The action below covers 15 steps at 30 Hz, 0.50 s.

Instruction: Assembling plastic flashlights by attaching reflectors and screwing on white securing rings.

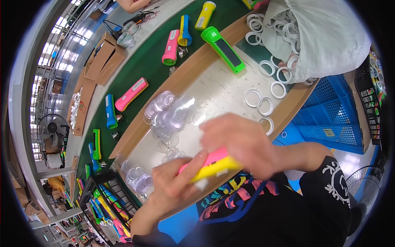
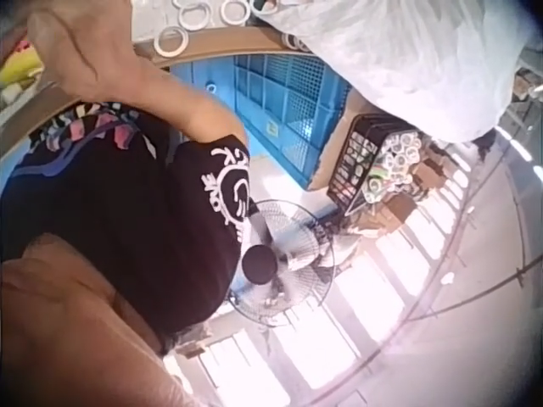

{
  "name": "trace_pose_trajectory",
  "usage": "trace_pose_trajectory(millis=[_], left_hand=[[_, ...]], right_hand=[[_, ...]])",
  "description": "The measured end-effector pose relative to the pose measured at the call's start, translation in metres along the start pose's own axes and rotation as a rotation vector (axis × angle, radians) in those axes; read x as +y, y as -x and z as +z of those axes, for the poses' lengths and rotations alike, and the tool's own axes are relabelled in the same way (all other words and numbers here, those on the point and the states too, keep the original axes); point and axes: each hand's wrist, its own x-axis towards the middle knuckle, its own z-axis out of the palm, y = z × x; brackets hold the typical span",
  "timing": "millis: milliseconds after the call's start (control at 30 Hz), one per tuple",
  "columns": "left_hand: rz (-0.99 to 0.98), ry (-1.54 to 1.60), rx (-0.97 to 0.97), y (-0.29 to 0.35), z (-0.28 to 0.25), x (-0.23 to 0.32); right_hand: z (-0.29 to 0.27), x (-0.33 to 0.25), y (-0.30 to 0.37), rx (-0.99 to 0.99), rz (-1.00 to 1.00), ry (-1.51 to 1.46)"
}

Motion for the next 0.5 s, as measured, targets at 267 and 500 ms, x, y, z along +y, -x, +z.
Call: trace_pose_trajectory(millis=[267, 500], left_hand=[[-0.19, -0.36, -0.034, 0.0, 0.0, 0.003], [-0.341, -0.145, 0.072, 0.003, 0.048, -0.016]], right_hand=[[0.0, 0.051, -0.022, -0.038, 0.426, -0.068], [-0.001, 0.07, -0.025, 0.107, 0.809, -0.624]])
